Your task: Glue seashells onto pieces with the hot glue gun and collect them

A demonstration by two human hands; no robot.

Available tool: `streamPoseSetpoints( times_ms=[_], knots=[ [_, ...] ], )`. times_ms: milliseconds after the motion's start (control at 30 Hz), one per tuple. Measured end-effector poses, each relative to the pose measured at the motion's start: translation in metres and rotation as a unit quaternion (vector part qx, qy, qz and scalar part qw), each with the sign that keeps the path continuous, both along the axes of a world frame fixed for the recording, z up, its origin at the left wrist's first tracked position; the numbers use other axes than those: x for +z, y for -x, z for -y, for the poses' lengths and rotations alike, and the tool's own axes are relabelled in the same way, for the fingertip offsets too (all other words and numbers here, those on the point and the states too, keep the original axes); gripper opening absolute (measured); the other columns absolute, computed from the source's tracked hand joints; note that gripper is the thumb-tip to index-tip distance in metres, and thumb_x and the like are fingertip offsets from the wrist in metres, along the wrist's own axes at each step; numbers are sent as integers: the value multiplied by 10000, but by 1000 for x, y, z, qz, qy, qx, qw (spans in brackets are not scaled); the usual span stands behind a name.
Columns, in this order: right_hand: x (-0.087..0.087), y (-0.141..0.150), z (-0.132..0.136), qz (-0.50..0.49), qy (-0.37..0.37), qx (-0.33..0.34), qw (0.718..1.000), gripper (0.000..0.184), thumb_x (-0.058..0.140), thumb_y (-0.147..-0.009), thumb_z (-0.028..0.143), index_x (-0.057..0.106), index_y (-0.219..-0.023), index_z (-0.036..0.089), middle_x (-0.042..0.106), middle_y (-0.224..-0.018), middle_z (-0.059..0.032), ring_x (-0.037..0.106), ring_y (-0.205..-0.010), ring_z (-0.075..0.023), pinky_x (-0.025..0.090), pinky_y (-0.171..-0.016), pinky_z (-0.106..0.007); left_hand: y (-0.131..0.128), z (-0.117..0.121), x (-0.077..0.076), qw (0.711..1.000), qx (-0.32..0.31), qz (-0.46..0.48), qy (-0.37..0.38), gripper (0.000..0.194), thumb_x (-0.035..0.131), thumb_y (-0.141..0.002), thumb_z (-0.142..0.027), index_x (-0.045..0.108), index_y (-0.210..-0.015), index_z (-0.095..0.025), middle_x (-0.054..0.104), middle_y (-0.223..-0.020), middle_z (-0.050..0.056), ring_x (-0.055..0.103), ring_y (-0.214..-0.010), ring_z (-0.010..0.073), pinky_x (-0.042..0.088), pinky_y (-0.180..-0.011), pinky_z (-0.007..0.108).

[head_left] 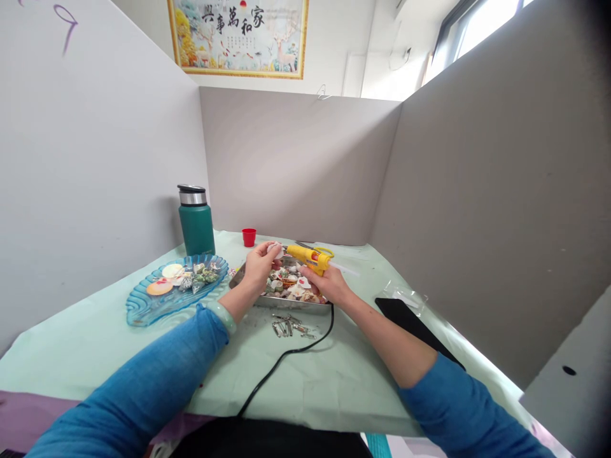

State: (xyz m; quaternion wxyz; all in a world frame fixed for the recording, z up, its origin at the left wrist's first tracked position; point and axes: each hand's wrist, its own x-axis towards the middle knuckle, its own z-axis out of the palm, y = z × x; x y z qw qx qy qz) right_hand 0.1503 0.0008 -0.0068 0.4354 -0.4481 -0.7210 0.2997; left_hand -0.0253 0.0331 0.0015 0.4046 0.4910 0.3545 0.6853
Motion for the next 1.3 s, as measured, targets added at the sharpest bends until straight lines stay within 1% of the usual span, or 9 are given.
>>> streamPoseSetpoints(
  times_ms=[200, 533, 700, 867, 1133, 1300],
  knots=[
    [1, 0, 1, 7, -9, 0, 1000, 431, 531, -765, 609, 574, -707, 184, 474, -464, 44, 445, -443, -105, 366, -477, -240, 0, 1, 1, 1000, 1, -2, -1, 337, 703, -638, -343, 626, -886, -130, 603, -662, -8, 508, -461, 76, 426, -421, 193],
    [4, 2, 6, 15, -9, -5, 1000, 420, 529, -769, 592, 605, -749, 179, 464, -451, 38, 434, -437, -107, 350, -457, -233, 0, 0, -1, 1000, 2, 0, -5, 323, 701, -641, -337, 625, -880, -134, 603, -658, -11, 510, -458, 76, 417, -414, 187],
    [4, 1, 5, 15, -5, -9, 1000, 423, 523, -772, 594, 598, -761, 178, 474, -471, 39, 443, -452, -107, 374, -483, -235, 0, 1, 0, 1000, 2, -6, -4, 323, 701, -644, -338, 626, -879, -131, 601, -659, -9, 507, -463, 76, 431, -419, 191],
    [4, 1, 5, 21, -23, -5, 1000, 407, 520, -784, 578, 609, -783, 181, 462, -461, 44, 434, -446, -107, 363, -475, -234, 0, 1, 0, 1000, 3, -4, -4, 331, 707, -640, -341, 627, -883, -131, 605, -666, -5, 507, -463, 76, 426, -417, 190],
    [5, 2, 6, 10, -35, -4, 999, 384, 543, -771, 561, 631, -763, 187, 462, -438, 37, 446, -437, -121, 359, -459, -241, 0, 2, 0, 1000, 7, -6, -7, 308, 701, -643, -343, 628, -859, -136, 604, -652, -10, 505, -454, 74, 415, -420, 191],
    [7, 4, 8, -9, -38, -2, 999, 349, 572, -753, 534, 603, -734, 186, 460, -431, 42, 421, -404, -106, 354, -427, -234, -1, 3, 1, 1000, 8, -9, -9, 304, 694, -650, -337, 627, -867, -133, 604, -669, -8, 504, -458, 73, 415, -420, 190]
  ],
)
